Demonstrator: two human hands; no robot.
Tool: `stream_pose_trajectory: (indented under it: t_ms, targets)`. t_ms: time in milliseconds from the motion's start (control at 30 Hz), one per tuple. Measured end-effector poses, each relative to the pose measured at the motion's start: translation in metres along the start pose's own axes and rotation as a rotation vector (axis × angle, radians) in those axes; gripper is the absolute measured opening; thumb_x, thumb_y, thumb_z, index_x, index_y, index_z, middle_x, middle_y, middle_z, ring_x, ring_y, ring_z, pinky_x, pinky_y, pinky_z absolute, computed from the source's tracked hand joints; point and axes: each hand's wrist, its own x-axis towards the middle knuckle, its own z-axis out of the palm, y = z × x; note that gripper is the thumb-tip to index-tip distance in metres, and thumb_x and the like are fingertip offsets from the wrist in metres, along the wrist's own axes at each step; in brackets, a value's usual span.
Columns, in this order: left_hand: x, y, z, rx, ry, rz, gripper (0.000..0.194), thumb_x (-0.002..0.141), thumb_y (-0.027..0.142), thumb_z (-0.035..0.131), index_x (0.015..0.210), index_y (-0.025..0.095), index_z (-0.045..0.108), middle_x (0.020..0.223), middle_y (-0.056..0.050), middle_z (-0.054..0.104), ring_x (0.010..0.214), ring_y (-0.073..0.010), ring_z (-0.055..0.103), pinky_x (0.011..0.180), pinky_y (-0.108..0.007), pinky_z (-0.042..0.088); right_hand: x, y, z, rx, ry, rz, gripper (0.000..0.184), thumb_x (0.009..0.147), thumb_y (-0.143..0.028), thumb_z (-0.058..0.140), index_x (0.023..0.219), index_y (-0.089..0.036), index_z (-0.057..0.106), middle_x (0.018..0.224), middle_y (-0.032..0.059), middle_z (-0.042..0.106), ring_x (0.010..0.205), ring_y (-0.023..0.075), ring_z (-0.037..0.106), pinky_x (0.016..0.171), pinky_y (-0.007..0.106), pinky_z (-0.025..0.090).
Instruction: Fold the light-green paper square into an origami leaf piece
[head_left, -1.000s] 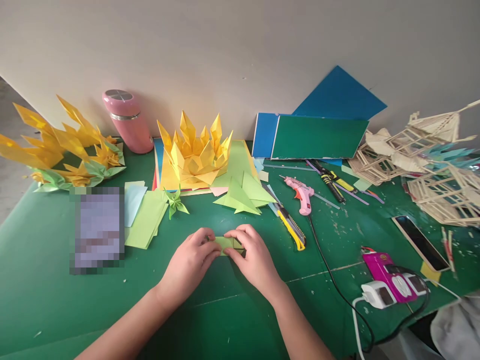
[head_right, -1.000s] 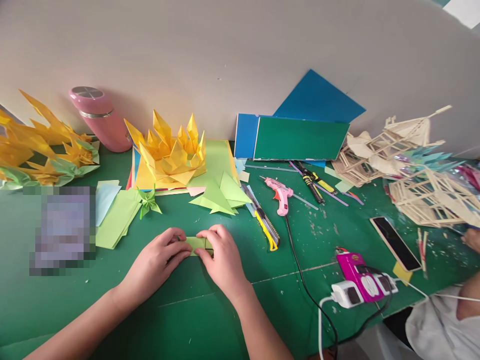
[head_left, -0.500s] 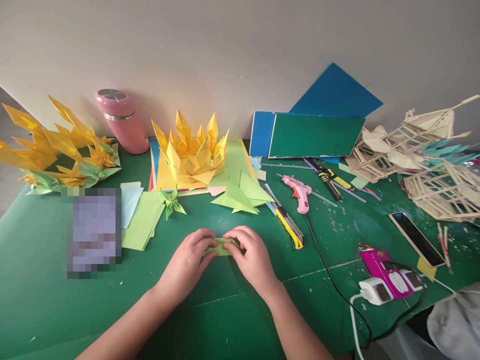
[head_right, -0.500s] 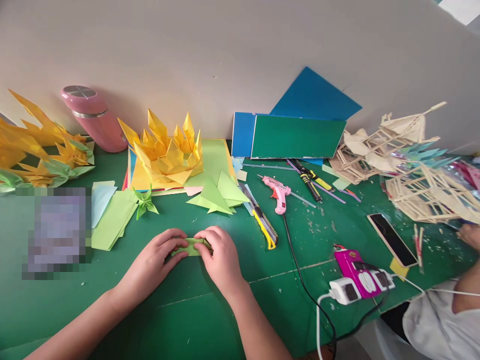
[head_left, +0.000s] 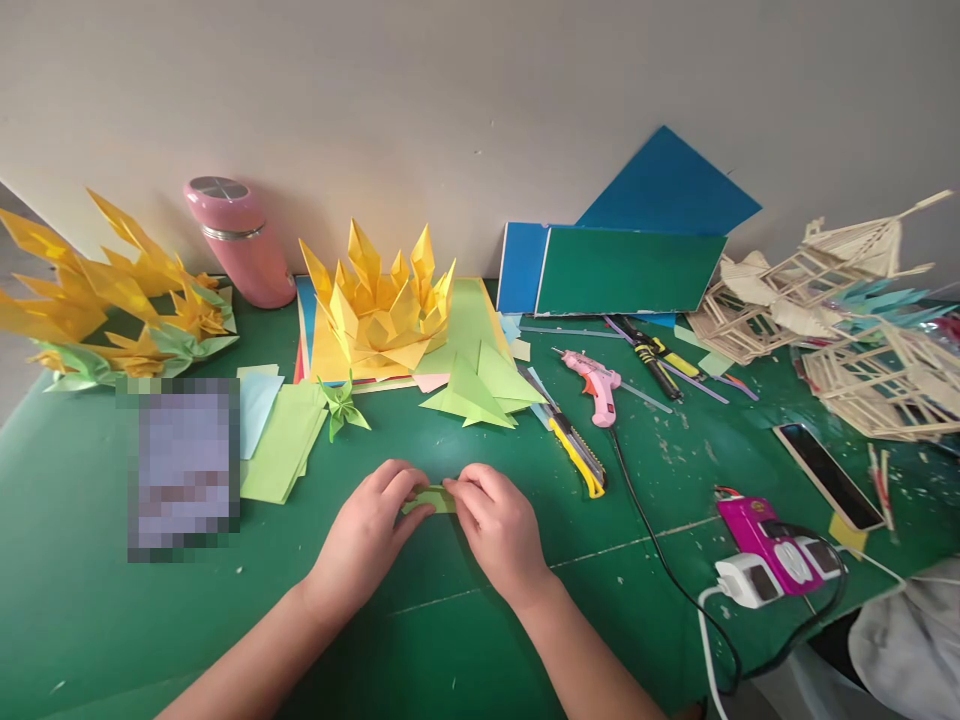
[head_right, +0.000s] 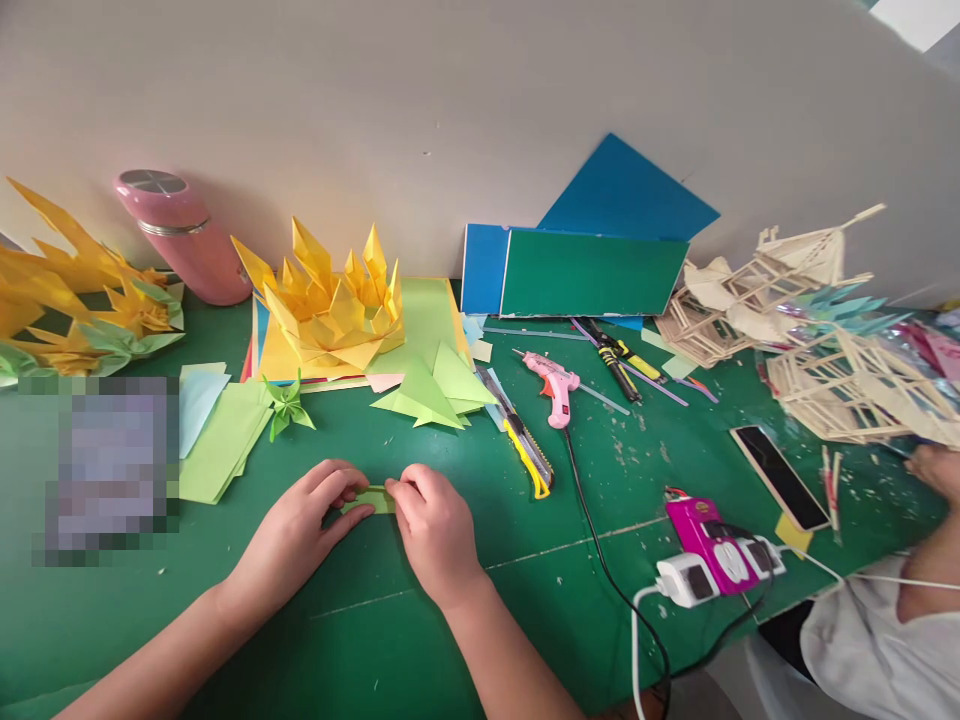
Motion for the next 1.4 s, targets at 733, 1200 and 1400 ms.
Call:
stream_pose_trajectory:
  t_ms: [733,1200,1400]
  targets:
    - [-0.011,0.001,0.002,0.227,-0.009,0.200,0.030,0.094,0.013,0.035,0.089,0.018,0.065,0.091,-0.006,0.066,0.082,-0.0178,0.063,0.077,-0.031,0.057,-0.004,-0.004,-0.008,-0.092,-0.061,-0.102,0.037,0.097,-0.012,0.033,0.099,-0.013,0.070,0.078,0.0095,0.066,0.071,0.0195,0.059,0.059,0.031,0.050]
    - [-0.010,0.001,0.002,0.387,0.018,0.275,0.046,0.098,0.019,0.022,0.089,0.016,0.067,0.091,-0.008,0.068,0.083,-0.0171,0.065,0.078,-0.030,0.058,-0.014,0.001,-0.009,0.027,0.022,-0.128,0.033,0.095,-0.009,0.037,0.113,-0.014,0.064,0.091,0.0096,0.068,0.086,0.0203,0.059,0.072,0.033,0.054]
    - [-0.008,0.003,0.000,0.308,0.020,0.222,0.042,0.097,0.018,0.028,0.083,0.017,0.067,0.088,-0.006,0.066,0.080,-0.0156,0.064,0.075,-0.028,0.058,-0.012,0.005,-0.008,0.162,0.041,-0.036,0.027,0.093,-0.012,0.045,0.110,-0.018,0.065,0.089,0.0083,0.066,0.083,0.0193,0.060,0.070,0.032,0.054]
